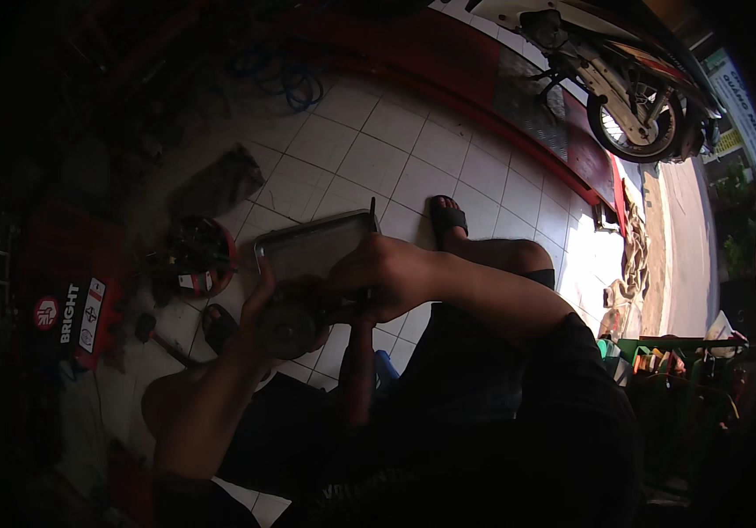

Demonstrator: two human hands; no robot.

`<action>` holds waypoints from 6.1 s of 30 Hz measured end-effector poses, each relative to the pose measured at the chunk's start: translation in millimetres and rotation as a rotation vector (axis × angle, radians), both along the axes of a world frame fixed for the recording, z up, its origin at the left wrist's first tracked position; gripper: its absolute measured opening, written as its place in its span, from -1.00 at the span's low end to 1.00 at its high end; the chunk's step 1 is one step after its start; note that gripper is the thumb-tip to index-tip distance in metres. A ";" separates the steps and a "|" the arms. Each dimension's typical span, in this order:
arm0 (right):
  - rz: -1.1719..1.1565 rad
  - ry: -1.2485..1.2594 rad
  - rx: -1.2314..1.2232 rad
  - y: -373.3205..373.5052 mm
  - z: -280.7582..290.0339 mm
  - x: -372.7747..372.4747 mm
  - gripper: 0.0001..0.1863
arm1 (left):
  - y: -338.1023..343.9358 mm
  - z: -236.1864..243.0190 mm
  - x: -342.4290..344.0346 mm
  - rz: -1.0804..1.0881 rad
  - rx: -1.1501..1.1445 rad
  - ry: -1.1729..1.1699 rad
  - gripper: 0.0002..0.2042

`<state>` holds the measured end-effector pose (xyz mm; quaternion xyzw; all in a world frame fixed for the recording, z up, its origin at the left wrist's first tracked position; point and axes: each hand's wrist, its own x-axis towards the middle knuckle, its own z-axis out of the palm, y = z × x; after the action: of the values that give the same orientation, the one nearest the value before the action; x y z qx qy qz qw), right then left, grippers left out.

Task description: The person sits on a low stool and uses a screwdriver to disassemble a cylindrical motorcycle part over a metal tray. They remove small components and place them into the tray, then continue to manipulate the main part with the tool.

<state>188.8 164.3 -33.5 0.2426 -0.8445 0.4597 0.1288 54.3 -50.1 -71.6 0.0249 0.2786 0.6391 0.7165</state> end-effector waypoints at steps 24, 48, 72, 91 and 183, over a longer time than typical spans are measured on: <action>-0.233 -0.416 -0.964 45.0 57.0 -4.2 -0.58 | 3.1 -12.3 -18.2 0.167 0.163 -0.180 -0.19; -0.139 -0.064 -0.791 23.3 59.4 8.4 -0.78 | 14.0 -24.0 -7.1 0.061 0.033 -0.146 -0.14; -0.597 0.180 -0.214 -0.6 58.5 -1.0 -0.72 | 13.0 -31.2 5.4 0.053 -0.026 -0.095 -0.15; -0.394 0.016 -0.224 13.9 60.4 8.4 -0.64 | 16.3 -37.3 4.8 0.001 0.020 -0.137 -0.17; -0.402 0.046 -0.084 8.5 69.5 12.2 -0.65 | 23.3 -28.8 13.2 -0.064 0.033 -0.152 -0.15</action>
<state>201.0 172.8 36.0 0.0741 -0.8527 0.4541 0.2473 67.5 -26.8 -100.4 -0.0030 0.2119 0.6202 0.7552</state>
